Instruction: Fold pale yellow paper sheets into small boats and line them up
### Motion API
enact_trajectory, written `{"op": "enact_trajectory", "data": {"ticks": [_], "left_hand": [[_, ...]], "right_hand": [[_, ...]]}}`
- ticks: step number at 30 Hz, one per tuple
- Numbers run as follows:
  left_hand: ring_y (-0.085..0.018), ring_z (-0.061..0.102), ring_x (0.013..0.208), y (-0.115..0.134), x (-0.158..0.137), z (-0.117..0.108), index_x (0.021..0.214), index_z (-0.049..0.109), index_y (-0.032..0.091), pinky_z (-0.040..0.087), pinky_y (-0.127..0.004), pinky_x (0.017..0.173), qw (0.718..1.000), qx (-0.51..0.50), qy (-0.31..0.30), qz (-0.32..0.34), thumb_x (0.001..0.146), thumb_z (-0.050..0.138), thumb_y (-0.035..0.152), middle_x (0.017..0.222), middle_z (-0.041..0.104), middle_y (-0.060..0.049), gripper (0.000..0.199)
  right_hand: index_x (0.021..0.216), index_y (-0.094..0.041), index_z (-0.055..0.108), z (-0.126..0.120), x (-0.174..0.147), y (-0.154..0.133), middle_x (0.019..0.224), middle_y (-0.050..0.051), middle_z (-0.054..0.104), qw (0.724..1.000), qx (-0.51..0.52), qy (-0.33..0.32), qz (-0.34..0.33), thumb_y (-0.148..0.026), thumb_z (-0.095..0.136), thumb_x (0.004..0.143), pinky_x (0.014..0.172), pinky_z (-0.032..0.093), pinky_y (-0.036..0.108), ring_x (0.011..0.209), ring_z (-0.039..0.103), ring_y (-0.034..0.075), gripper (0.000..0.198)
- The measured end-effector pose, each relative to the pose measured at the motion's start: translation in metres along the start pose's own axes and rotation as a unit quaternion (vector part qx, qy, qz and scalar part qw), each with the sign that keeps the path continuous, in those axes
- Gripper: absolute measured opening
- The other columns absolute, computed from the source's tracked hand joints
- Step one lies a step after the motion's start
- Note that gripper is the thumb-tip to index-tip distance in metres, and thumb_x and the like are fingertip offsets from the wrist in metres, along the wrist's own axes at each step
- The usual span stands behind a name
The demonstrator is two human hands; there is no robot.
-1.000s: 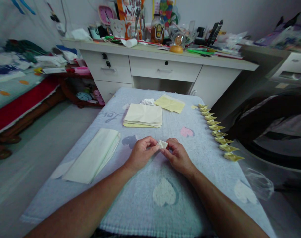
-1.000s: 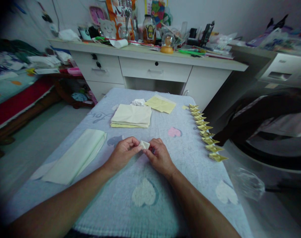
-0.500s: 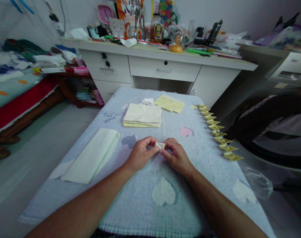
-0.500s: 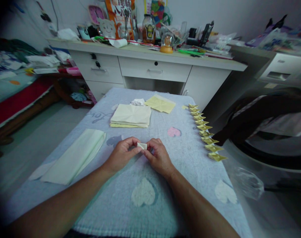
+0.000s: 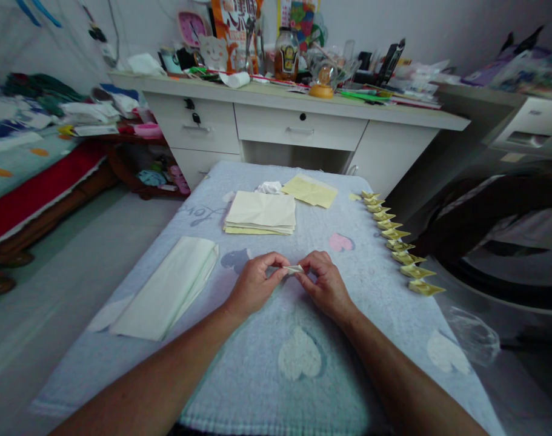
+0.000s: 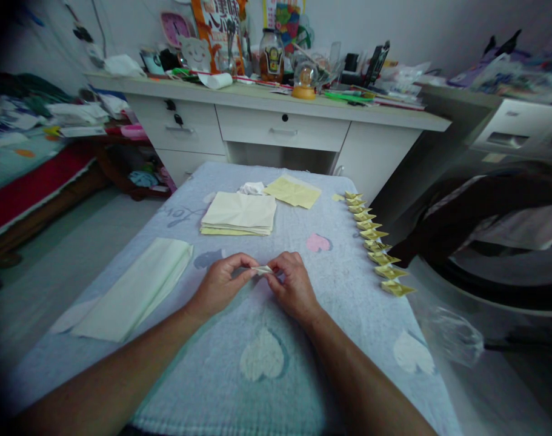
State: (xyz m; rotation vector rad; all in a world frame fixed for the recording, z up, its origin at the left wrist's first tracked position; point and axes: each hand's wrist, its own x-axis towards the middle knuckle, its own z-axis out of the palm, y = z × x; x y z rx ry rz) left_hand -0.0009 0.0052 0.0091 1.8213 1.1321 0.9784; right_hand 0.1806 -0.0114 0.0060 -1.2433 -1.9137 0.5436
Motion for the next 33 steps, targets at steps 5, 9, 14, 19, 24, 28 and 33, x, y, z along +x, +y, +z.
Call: {"op": "enact_trajectory", "data": {"ticks": [5,9,14,19,24,28,33], "left_hand": [[-0.018,0.060,0.087,-0.001,0.000,0.004,0.077,0.060,0.020,0.041,-0.032,0.087,0.989,0.108,-0.010,0.096,0.078,0.056,0.010,0.083,0.066,-0.001,0.011],[-0.018,0.056,0.083,-0.004,0.000,0.006,0.075,0.056,0.020,0.038,-0.033,0.084,0.971,0.194,-0.021,0.139,0.076,0.053,0.005,0.078,0.062,0.000,0.015],[-0.019,0.053,0.083,-0.007,-0.001,0.008,0.075,0.057,0.020,0.036,-0.034,0.082,0.946,0.276,-0.047,0.162,0.073,0.051,0.002,0.076,0.061,-0.001,0.019],[-0.018,0.055,0.082,-0.007,-0.005,0.004,0.077,0.060,0.020,0.035,-0.035,0.082,0.935,0.293,-0.081,0.182,0.080,0.054,0.010,0.077,0.063,-0.002,0.012],[-0.015,0.059,0.080,-0.012,-0.007,0.002,0.078,0.062,0.020,0.035,-0.035,0.085,0.931,0.282,-0.095,0.213,0.089,0.054,0.020,0.077,0.067,0.001,0.013],[-0.014,0.060,0.077,-0.017,-0.008,0.002,0.075,0.060,0.019,0.036,-0.034,0.084,0.934,0.279,-0.085,0.205,0.088,0.057,0.022,0.074,0.067,0.002,0.014],[-0.015,0.060,0.078,-0.014,-0.010,0.000,0.073,0.060,0.018,0.037,-0.033,0.082,0.933,0.287,-0.089,0.197,0.086,0.060,0.019,0.075,0.066,0.002,0.012]], "right_hand": [[0.079,-0.022,0.056,0.003,0.001,0.002,0.077,0.002,0.057,0.998,-0.053,-0.001,-0.029,-0.004,0.058,0.074,0.076,0.037,0.034,0.083,0.048,0.020,0.018],[0.078,-0.021,0.056,0.007,0.002,0.005,0.080,0.003,0.058,0.992,-0.117,-0.022,-0.043,-0.003,0.057,0.071,0.077,0.035,0.035,0.084,0.047,0.021,0.019],[0.076,-0.020,0.058,0.012,0.001,0.007,0.079,0.004,0.058,0.983,-0.168,-0.052,-0.051,-0.004,0.056,0.074,0.077,0.034,0.035,0.085,0.046,0.022,0.017],[0.081,-0.019,0.062,0.008,-0.002,0.007,0.084,0.004,0.059,0.978,-0.182,-0.087,-0.052,-0.003,0.056,0.074,0.079,0.033,0.035,0.087,0.046,0.021,0.018],[0.090,-0.020,0.065,0.001,-0.007,0.005,0.090,0.004,0.060,0.975,-0.182,-0.108,-0.066,-0.008,0.063,0.075,0.082,0.032,0.035,0.091,0.046,0.021,0.019],[0.089,-0.020,0.067,0.002,-0.010,0.005,0.088,0.004,0.060,0.974,-0.180,-0.110,-0.079,-0.011,0.065,0.077,0.078,0.033,0.033,0.088,0.046,0.020,0.014],[0.081,-0.020,0.068,0.003,-0.010,0.004,0.083,0.004,0.060,0.968,-0.194,-0.120,-0.102,-0.017,0.062,0.085,0.074,0.032,0.031,0.082,0.047,0.018,0.008]]}}
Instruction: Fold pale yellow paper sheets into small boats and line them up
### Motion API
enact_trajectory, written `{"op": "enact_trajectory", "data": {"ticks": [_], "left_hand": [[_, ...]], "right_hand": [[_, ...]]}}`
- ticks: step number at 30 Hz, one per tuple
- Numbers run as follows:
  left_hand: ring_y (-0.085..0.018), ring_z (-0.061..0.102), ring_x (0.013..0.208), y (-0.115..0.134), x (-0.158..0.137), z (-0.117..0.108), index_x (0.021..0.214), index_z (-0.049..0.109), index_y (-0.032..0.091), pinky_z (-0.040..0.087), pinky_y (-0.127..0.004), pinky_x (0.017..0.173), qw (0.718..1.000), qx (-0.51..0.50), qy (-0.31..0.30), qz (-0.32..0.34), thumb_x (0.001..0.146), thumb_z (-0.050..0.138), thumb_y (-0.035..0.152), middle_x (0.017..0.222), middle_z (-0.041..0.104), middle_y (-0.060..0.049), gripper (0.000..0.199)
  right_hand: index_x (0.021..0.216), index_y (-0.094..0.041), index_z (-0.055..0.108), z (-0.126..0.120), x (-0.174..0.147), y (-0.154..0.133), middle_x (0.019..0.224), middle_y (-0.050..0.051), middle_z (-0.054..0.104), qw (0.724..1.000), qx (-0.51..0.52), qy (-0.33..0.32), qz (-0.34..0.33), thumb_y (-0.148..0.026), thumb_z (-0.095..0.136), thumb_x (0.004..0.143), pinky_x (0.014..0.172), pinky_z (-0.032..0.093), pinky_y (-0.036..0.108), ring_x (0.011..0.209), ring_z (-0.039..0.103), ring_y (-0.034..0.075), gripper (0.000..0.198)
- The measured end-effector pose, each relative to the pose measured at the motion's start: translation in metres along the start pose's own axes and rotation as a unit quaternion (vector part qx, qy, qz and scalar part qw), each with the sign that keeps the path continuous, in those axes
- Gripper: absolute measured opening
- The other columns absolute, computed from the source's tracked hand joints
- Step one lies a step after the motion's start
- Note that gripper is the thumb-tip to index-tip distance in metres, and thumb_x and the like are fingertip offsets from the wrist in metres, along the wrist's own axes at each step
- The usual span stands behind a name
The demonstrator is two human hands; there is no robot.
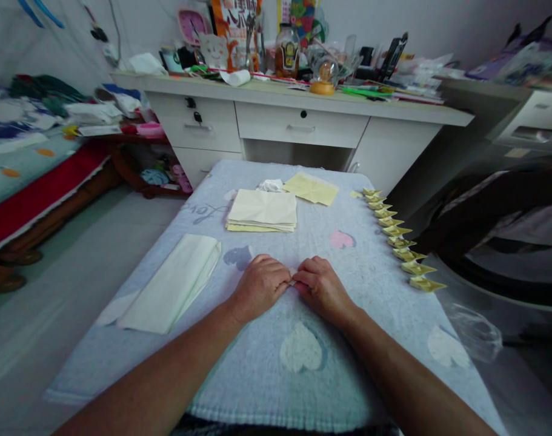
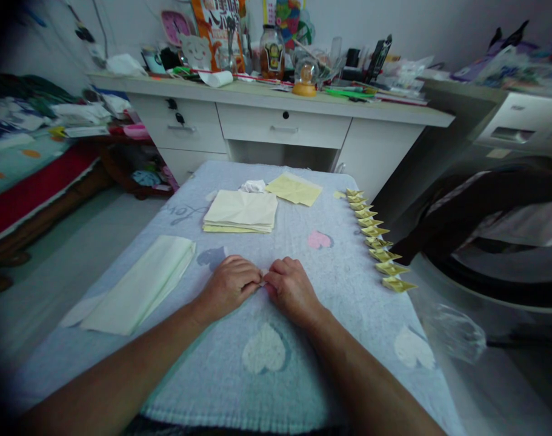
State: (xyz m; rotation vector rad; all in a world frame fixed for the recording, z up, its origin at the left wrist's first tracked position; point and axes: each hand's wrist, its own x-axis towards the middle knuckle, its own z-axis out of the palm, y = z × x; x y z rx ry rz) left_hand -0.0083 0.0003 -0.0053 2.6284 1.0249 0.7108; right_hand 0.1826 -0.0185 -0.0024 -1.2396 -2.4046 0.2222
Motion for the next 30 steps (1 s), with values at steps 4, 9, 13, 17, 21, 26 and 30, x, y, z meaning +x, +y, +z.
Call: {"op": "enact_trajectory", "data": {"ticks": [4,9,13,17,21,26,30], "left_hand": [[-0.016,0.058,0.083,0.0007,-0.0007,-0.0017,0.080,0.065,0.020,0.038,-0.033,0.080,1.000,0.006,0.003,-0.013,0.085,0.062,0.020,0.081,0.067,0.000,0.006],[-0.016,0.058,0.079,-0.0008,0.0001,0.0002,0.077,0.067,0.020,0.038,-0.032,0.077,1.000,-0.002,0.002,-0.017,0.085,0.063,0.022,0.078,0.067,0.000,0.009],[-0.016,0.058,0.079,-0.0004,-0.0001,0.0002,0.076,0.067,0.020,0.039,-0.032,0.077,1.000,-0.012,0.001,-0.022,0.084,0.064,0.021,0.078,0.066,0.000,0.008],[-0.017,0.058,0.082,-0.0010,-0.0017,-0.0007,0.080,0.067,0.020,0.040,-0.032,0.077,0.999,-0.014,0.000,-0.049,0.082,0.066,0.020,0.081,0.066,-0.001,0.002],[-0.018,0.058,0.083,-0.0035,-0.0015,0.0000,0.082,0.068,0.020,0.041,-0.032,0.077,0.998,-0.018,-0.007,-0.052,0.081,0.066,0.020,0.082,0.066,-0.001,0.001],[-0.017,0.058,0.082,-0.0050,0.0001,0.0007,0.080,0.068,0.020,0.041,-0.032,0.077,0.999,-0.024,-0.011,-0.040,0.082,0.065,0.019,0.081,0.066,-0.001,0.004],[-0.017,0.058,0.081,-0.0043,0.0007,-0.0008,0.077,0.068,0.019,0.041,-0.032,0.076,0.999,-0.020,-0.012,-0.037,0.081,0.066,0.017,0.079,0.066,-0.001,0.004]], "right_hand": [[0.080,-0.019,0.068,-0.0027,0.0007,-0.0018,0.082,0.004,0.061,1.000,-0.010,-0.005,-0.003,-0.020,0.058,0.089,0.073,0.032,0.031,0.081,0.047,0.018,0.014],[0.089,-0.018,0.066,0.0001,-0.0005,-0.0015,0.086,0.004,0.061,0.999,0.031,-0.007,0.022,-0.010,0.059,0.083,0.077,0.034,0.031,0.085,0.049,0.018,0.012],[0.088,-0.018,0.064,0.0013,0.0000,-0.0028,0.086,0.004,0.060,0.998,0.054,-0.004,0.036,-0.009,0.060,0.080,0.077,0.035,0.031,0.086,0.050,0.018,0.013],[0.087,-0.019,0.066,-0.0002,0.0014,-0.0052,0.083,0.003,0.059,0.998,0.055,-0.007,0.041,-0.011,0.060,0.082,0.076,0.034,0.031,0.084,0.050,0.018,0.011],[0.087,-0.019,0.064,0.0012,0.0011,-0.0046,0.086,0.003,0.059,0.997,0.057,-0.010,0.054,-0.010,0.061,0.081,0.077,0.034,0.031,0.085,0.051,0.019,0.011],[0.088,-0.019,0.063,0.0041,0.0002,-0.0048,0.088,0.003,0.060,0.996,0.057,-0.007,0.062,-0.011,0.063,0.078,0.079,0.034,0.032,0.088,0.051,0.019,0.013],[0.088,-0.019,0.065,0.0029,0.0014,-0.0096,0.087,0.003,0.060,0.996,0.064,-0.008,0.066,-0.012,0.064,0.079,0.081,0.034,0.032,0.088,0.051,0.019,0.012]]}}
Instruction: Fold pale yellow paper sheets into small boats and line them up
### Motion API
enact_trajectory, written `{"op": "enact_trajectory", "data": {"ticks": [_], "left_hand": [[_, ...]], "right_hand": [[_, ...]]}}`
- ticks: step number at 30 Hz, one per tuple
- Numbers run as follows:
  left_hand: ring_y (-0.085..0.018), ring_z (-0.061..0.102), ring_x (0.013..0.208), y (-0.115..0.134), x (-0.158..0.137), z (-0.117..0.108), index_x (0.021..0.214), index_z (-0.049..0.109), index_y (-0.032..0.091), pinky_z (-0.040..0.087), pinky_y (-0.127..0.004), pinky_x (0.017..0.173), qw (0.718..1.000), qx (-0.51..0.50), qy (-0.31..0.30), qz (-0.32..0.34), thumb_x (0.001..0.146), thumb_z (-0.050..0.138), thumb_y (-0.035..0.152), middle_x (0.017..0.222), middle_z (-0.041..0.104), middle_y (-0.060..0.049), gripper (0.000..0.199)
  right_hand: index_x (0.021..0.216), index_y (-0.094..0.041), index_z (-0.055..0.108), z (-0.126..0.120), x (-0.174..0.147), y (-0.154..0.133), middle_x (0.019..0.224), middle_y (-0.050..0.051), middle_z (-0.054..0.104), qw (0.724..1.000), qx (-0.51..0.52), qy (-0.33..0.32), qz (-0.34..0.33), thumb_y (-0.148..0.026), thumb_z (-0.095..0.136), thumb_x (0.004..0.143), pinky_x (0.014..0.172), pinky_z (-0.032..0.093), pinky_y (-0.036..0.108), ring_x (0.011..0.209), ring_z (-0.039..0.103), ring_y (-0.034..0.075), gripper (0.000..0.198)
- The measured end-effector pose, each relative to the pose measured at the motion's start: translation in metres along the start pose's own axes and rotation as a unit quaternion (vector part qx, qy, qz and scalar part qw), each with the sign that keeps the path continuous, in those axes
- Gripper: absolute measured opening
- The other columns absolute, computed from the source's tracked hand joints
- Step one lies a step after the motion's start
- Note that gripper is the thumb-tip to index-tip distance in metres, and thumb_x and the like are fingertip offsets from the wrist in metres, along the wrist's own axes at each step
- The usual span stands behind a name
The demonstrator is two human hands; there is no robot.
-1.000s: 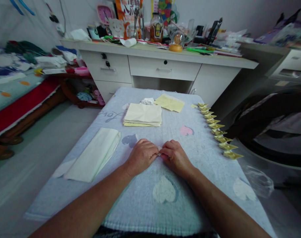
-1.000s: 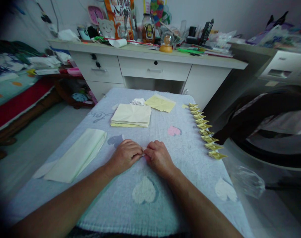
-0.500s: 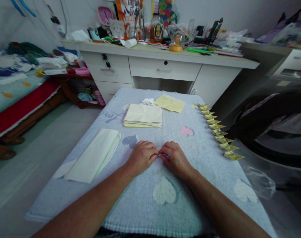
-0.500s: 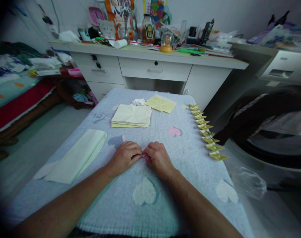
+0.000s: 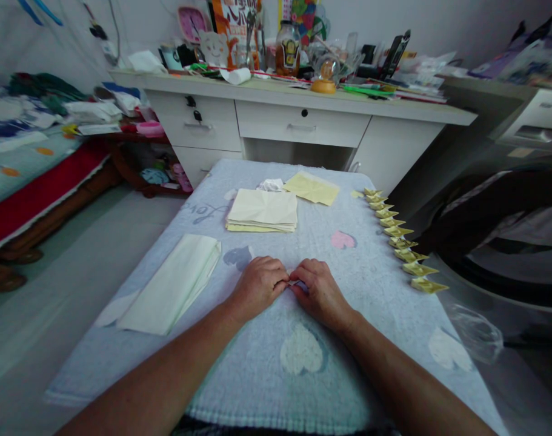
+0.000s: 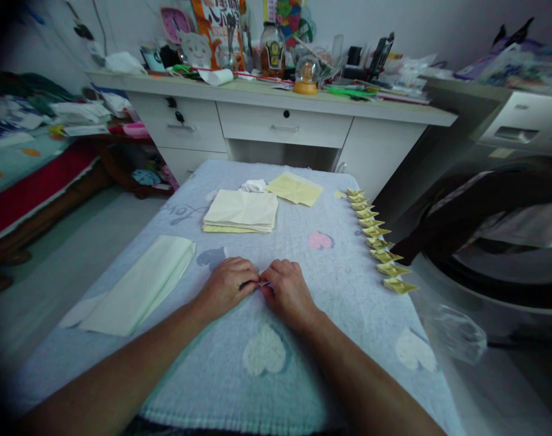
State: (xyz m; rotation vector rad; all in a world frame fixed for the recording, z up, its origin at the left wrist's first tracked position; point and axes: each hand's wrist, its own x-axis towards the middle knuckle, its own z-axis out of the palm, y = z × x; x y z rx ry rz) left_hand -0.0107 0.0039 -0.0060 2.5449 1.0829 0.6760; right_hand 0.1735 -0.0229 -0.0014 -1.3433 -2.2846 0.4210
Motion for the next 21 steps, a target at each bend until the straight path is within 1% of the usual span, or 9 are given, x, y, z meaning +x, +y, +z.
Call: {"op": "enact_trajectory", "data": {"ticks": [6,13,17,21], "left_hand": [[-0.017,0.057,0.081,0.002,-0.001,-0.002,0.078,0.067,0.019,0.042,-0.032,0.076,1.000,-0.003,-0.001,-0.002,0.081,0.064,0.015,0.079,0.064,-0.001,0.006],[-0.017,0.057,0.082,0.001,0.000,-0.004,0.076,0.064,0.019,0.043,-0.031,0.076,1.000,-0.020,0.002,-0.023,0.083,0.060,0.016,0.080,0.062,-0.003,0.008],[-0.017,0.056,0.083,0.000,0.001,-0.004,0.078,0.064,0.018,0.043,-0.031,0.077,0.999,-0.028,0.001,-0.023,0.085,0.059,0.017,0.082,0.062,-0.003,0.009],[-0.018,0.055,0.084,0.001,0.002,-0.005,0.078,0.064,0.018,0.043,-0.031,0.077,0.999,-0.026,-0.009,-0.016,0.086,0.057,0.017,0.083,0.062,-0.003,0.010]], "right_hand": [[0.085,-0.020,0.068,-0.002,0.001,-0.004,0.083,0.003,0.060,1.000,-0.007,0.004,0.005,-0.017,0.063,0.085,0.078,0.033,0.032,0.086,0.050,0.018,0.006],[0.082,-0.020,0.068,0.002,0.003,0.000,0.083,0.003,0.060,1.000,0.011,0.016,0.021,-0.018,0.060,0.087,0.077,0.034,0.032,0.083,0.048,0.018,0.009],[0.085,-0.019,0.065,0.002,0.003,0.005,0.087,0.004,0.060,0.999,0.031,0.019,0.025,-0.016,0.063,0.084,0.078,0.035,0.031,0.085,0.050,0.018,0.004],[0.085,-0.018,0.063,-0.001,0.001,0.009,0.088,0.004,0.059,0.998,0.045,0.026,0.030,-0.011,0.064,0.080,0.078,0.037,0.031,0.085,0.052,0.018,0.009]]}}
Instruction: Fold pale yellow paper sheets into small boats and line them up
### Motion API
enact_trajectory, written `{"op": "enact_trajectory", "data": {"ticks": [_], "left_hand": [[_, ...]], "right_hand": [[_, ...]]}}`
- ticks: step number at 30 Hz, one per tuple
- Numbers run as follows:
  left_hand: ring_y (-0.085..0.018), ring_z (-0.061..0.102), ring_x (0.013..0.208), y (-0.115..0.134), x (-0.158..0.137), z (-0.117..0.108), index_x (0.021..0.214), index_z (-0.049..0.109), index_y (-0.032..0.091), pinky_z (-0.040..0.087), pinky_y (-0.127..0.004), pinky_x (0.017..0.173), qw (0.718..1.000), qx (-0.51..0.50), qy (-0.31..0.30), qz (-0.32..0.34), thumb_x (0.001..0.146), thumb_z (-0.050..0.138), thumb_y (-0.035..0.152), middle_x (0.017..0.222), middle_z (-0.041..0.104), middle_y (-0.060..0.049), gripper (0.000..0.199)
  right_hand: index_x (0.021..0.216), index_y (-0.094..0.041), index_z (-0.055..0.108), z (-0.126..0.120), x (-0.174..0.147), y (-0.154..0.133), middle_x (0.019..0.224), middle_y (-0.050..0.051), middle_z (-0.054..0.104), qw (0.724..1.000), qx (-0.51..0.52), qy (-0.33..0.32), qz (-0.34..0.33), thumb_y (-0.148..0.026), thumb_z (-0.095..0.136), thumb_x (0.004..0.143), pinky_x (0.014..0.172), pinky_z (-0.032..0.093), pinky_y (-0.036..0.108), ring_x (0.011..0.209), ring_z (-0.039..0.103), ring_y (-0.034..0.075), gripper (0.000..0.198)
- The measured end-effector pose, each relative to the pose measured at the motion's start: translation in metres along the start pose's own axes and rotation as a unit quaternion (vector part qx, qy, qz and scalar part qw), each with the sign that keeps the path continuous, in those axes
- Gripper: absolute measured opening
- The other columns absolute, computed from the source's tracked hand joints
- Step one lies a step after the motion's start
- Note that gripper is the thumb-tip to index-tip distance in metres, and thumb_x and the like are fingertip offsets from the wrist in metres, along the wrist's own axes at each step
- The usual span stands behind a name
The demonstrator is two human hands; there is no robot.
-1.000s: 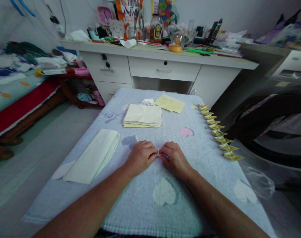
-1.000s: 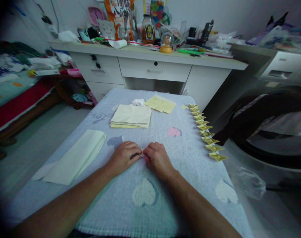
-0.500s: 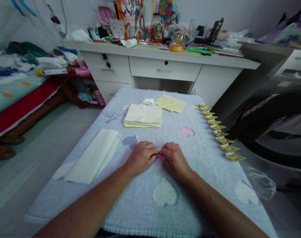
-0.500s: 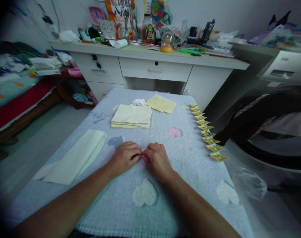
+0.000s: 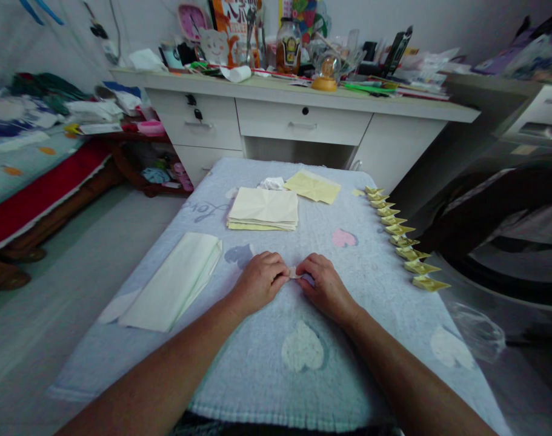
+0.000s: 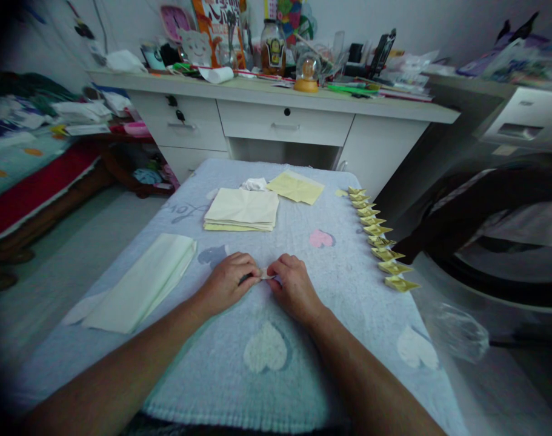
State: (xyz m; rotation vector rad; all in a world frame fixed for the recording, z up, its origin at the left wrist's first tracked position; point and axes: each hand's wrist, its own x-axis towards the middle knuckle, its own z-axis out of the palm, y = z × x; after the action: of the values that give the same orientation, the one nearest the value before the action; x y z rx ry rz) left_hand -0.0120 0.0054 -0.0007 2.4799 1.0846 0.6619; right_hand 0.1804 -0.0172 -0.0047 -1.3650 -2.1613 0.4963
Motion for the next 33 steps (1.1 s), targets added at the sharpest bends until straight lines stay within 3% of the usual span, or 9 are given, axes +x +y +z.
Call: {"op": "enact_trajectory", "data": {"ticks": [13,24,33], "left_hand": [[-0.017,0.055,0.083,-0.0010,0.0000,0.0039,0.076,0.065,0.019,0.044,-0.031,0.077,0.999,-0.029,0.023,-0.028,0.082,0.061,0.017,0.081,0.060,-0.003,0.008],[-0.017,0.054,0.083,0.0018,0.0052,0.0034,0.070,0.065,0.017,0.044,-0.030,0.077,0.995,-0.052,0.043,-0.071,0.081,0.063,0.020,0.081,0.057,-0.002,0.011],[-0.017,0.054,0.083,0.0019,0.0044,0.0055,0.071,0.065,0.018,0.043,-0.031,0.077,0.996,-0.040,0.044,-0.068,0.084,0.062,0.029,0.080,0.057,-0.002,0.017]], "right_hand": [[0.080,-0.019,0.068,-0.0025,0.0047,-0.0045,0.083,0.004,0.061,0.999,-0.048,-0.010,0.000,-0.016,0.064,0.084,0.076,0.034,0.031,0.081,0.049,0.018,0.007],[0.079,-0.018,0.067,-0.0041,0.0083,-0.0024,0.082,0.004,0.061,0.999,-0.009,-0.015,0.050,-0.016,0.060,0.086,0.078,0.034,0.031,0.083,0.051,0.017,0.011],[0.076,-0.018,0.062,-0.0033,0.0061,-0.0027,0.082,0.003,0.059,0.998,0.002,0.013,0.062,-0.020,0.063,0.084,0.076,0.033,0.031,0.083,0.049,0.018,0.008]]}}
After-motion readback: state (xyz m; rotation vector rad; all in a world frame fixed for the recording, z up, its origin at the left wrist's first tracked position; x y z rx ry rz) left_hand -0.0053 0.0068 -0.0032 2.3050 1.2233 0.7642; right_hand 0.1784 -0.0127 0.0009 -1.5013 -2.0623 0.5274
